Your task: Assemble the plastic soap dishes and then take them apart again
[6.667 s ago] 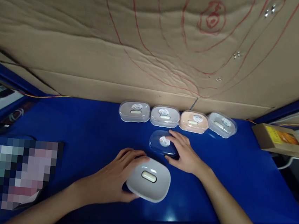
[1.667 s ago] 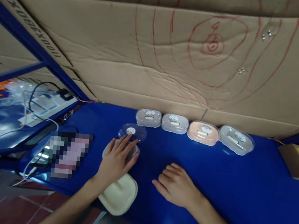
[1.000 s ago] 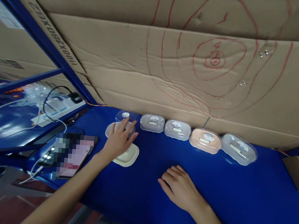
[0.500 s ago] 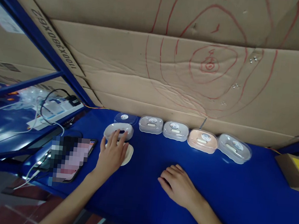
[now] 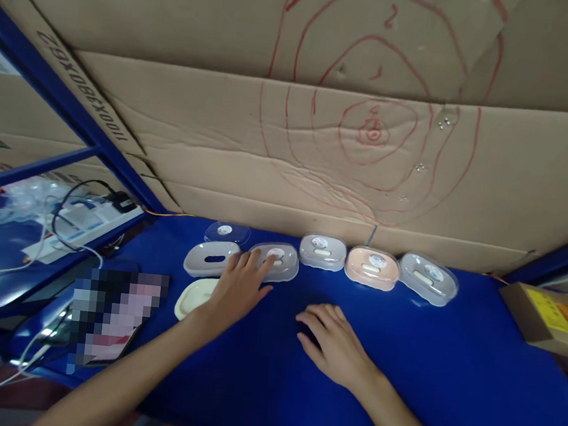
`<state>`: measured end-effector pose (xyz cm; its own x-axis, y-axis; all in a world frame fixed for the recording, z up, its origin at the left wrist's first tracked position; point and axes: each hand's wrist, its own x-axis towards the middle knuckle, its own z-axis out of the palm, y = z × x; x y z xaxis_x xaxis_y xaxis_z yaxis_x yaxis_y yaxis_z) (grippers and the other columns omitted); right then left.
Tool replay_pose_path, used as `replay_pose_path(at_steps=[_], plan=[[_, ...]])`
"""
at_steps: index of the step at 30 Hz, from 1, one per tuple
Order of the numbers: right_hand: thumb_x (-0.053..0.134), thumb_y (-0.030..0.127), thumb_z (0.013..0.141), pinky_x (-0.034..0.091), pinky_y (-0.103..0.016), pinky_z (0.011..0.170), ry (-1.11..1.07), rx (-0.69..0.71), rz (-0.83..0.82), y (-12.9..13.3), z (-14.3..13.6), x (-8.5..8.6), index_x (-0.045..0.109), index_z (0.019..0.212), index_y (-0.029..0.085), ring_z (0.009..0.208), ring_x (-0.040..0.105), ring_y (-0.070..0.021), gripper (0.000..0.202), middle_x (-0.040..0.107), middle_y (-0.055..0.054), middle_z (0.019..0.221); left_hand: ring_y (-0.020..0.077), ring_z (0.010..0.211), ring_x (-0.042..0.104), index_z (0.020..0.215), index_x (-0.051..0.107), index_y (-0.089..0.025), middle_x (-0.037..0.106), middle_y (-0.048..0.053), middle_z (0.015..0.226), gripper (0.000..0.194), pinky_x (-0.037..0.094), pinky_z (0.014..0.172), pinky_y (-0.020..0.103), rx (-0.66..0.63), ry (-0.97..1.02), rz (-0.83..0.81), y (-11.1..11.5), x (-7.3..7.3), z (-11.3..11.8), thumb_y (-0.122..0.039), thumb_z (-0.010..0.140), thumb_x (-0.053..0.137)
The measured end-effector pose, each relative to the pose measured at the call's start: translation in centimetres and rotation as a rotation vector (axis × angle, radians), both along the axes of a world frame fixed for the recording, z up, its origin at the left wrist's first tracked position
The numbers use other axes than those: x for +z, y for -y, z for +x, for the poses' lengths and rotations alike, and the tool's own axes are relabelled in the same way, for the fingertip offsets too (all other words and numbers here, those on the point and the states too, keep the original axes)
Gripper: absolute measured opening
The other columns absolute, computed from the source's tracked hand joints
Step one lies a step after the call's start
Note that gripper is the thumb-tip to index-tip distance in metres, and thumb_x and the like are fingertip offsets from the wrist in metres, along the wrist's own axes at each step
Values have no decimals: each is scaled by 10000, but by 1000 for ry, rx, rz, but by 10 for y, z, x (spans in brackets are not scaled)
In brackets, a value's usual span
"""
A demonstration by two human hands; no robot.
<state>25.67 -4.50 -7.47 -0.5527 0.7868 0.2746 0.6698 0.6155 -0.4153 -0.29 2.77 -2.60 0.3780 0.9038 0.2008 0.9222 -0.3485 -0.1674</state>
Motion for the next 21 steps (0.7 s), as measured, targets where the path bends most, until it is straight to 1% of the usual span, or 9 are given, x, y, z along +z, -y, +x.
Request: replay_pose_path(at_steps=[3,5,6,8,10,11,16,19,21], plan=[[663,376,1029,483,-587,1141,-58,-28,75,2,-2,-5,495,1543,253,1443,541,-358,555,538,-193,1574,382,1287,611,1497,590,-233,623,197,1404,573,472,1107,549,-79,2,-41,41,4,-4,-273,952,762],[765,425,954,458,-639,1170,-67,-12,81,4,-4,-6,434,1596,247,1527,449,-406,744,420,-227,1668,357,1232,637,1455,614,-303,641,146,1357,549,501,1066,537,-207,67,-113,60,6,-6,-297,936,792],[811,443,912,457,-650,1173,-63,3,62,5,-5,-6,407,1618,250,1551,417,-422,836,369,-235,1700,351,1231,638,1457,607,-331,637,130,1370,577,502,1066,543,-290,117,-164,66,6,-7,-335,921,820],[871,461,848,466,-648,1176,-52,25,-2,7,-7,-6,356,1652,265,1579,379,-435,975,298,-237,1740,373,1323,597,1510,552,-343,584,138,1487,726,477,1107,580,-444,213,-264,71,6,-7,-458,870,874],[888,462,829,472,-622,1190,-57,39,-59,8,-6,-6,321,1670,271,1596,364,-426,1031,270,-235,1756,396,1429,530,1562,490,-301,502,173,1604,854,449,1148,604,-523,252,-322,69,7,-5,-535,842,884],[889,460,828,467,-606,1204,-69,41,-78,7,-6,-7,308,1676,269,1603,356,-417,1045,261,-234,1760,398,1451,516,1570,478,-276,483,186,1626,867,451,1154,602,-540,254,-340,66,7,-4,-536,847,880],[929,414,793,465,-549,1235,-151,2,-141,3,-3,-15,218,1704,293,1616,343,-390,1162,226,-216,1775,340,1463,529,1577,472,-258,515,151,1612,775,487,1182,508,-534,315,-436,50,20,-6,-450,916,829],[951,370,773,454,-578,1239,-163,-15,-157,2,-3,-19,130,1717,336,1625,321,-395,1251,207,-204,1783,305,1494,507,1578,483,-296,495,121,1632,732,492,1199,458,-520,369,-445,38,32,-20,-423,936,810],[943,357,787,444,-597,1242,-172,-23,-141,2,-3,-20,76,1722,353,1634,295,-401,1275,170,-203,1793,285,1510,489,1564,500,-326,476,102,1646,695,478,1217,440,-500,388,-396,24,37,-33,-376,941,805]])
